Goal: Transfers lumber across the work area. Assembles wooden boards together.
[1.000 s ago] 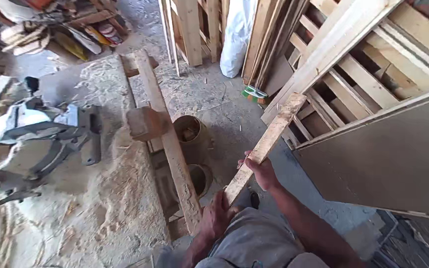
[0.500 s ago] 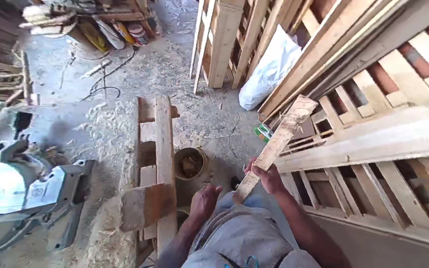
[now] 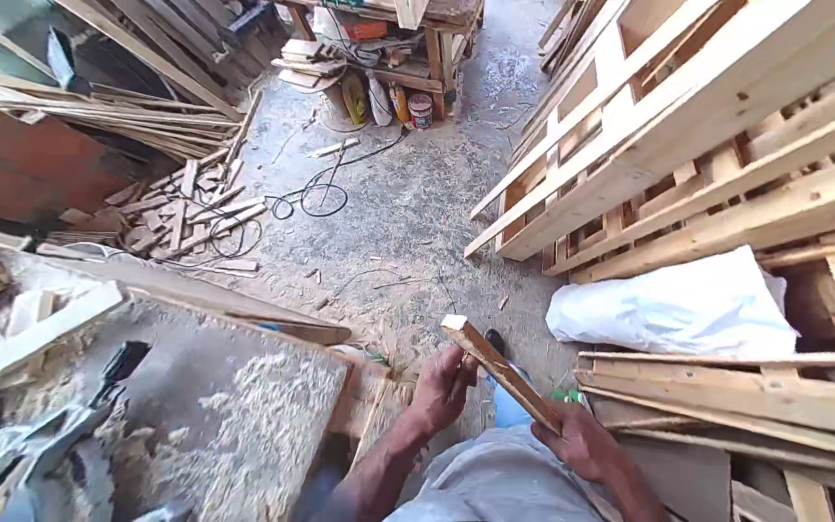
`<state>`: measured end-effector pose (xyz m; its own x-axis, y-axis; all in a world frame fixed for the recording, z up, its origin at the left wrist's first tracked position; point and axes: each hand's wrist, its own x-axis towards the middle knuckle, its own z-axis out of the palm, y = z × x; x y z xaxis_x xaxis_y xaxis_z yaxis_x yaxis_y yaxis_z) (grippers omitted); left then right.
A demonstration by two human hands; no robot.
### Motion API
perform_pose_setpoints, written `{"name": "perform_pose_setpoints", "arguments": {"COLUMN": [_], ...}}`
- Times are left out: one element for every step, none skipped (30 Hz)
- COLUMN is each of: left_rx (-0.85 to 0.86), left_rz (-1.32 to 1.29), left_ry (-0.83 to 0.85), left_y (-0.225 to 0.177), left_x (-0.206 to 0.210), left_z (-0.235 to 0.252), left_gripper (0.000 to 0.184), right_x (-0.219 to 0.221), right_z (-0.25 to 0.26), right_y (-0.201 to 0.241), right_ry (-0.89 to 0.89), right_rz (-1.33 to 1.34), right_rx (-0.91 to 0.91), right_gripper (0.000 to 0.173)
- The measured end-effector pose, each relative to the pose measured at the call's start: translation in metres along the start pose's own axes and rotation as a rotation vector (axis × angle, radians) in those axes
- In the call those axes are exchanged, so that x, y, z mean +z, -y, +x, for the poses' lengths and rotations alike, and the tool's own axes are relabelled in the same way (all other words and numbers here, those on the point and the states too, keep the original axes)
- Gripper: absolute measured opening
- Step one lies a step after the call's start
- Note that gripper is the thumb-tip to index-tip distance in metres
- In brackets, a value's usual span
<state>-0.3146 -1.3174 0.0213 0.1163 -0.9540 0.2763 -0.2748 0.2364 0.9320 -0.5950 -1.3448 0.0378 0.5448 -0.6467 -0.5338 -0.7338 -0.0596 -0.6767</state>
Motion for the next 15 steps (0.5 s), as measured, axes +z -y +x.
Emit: {"name": "perform_pose_setpoints", "arguments": {"left_rx": [-0.105, -0.194, -0.256, -0.299, -0.323, -0.336, -0.345, -0.359, -0.386, -0.43, -0.506, -0.606, -0.706, -0.806, -0.894], "left_rz": [0.0, -0.021, -0.062, -0.095, -0.111, -0.139, -0.194, -0.269, -0.329, -0.36, -0.355, -0.325, -0.259, -0.16, -0.043], "left_ry": [-0.028, -0.077, -0.143, -0.215, -0.286, -0.361, -0.453, -0.576, -0.722, -0.891, -1.057, -1.186, -1.235, -1.183, -1.042], "left_y": [0.014, 0.027, 0.039, 0.048, 0.057, 0.067, 0.076, 0.086, 0.098, 0.111, 0.128, 0.151, 0.178, 0.207, 0.235], "left_x": [-0.008, -0.016, -0.026, -0.038, -0.053, -0.069, -0.084, -0.1, -0.118, -0.141, -0.166, -0.192, -0.217, -0.24, -0.265], "left_z": [0.027, 0.054, 0.082, 0.107, 0.131, 0.157, 0.18, 0.201, 0.222, 0.244, 0.265, 0.284, 0.299, 0.31, 0.325], "left_gripper": [0.043, 0.046, 0.048, 0.048, 0.048, 0.046, 0.043, 0.042, 0.042, 0.043, 0.042, 0.039, 0.036, 0.036, 0.042], "right_x": [-0.025, -0.051, -0.076, -0.099, -0.12, -0.141, -0.16, -0.179, -0.196, -0.214, -0.232, -0.251, -0.269, -0.285, -0.301], "right_z": [0.032, 0.066, 0.1, 0.133, 0.167, 0.202, 0.236, 0.27, 0.306, 0.343, 0.38, 0.415, 0.447, 0.476, 0.504], "right_y": [0.011, 0.024, 0.039, 0.057, 0.075, 0.094, 0.112, 0.129, 0.146, 0.162, 0.174, 0.182, 0.187, 0.19, 0.193], "right_ry": [0.037, 0.068, 0.101, 0.129, 0.149, 0.158, 0.181, 0.213, 0.247, 0.266, 0.261, 0.226, 0.167, 0.085, -0.021], "right_rz": [-0.06, -0.131, -0.2, -0.258, -0.308, -0.353, -0.395, -0.432, -0.448, -0.439, -0.401, -0.335, -0.252, -0.159, -0.061], "right_rx": [0.038, 0.059, 0.063, 0.043, 0.008, -0.036, -0.07, -0.102, -0.123, -0.135, -0.138, -0.143, -0.137, -0.121, -0.103], "right_gripper": [0.036, 0.038, 0.04, 0.041, 0.04, 0.039, 0.037, 0.035, 0.035, 0.035, 0.036, 0.036, 0.038, 0.04, 0.04]}}
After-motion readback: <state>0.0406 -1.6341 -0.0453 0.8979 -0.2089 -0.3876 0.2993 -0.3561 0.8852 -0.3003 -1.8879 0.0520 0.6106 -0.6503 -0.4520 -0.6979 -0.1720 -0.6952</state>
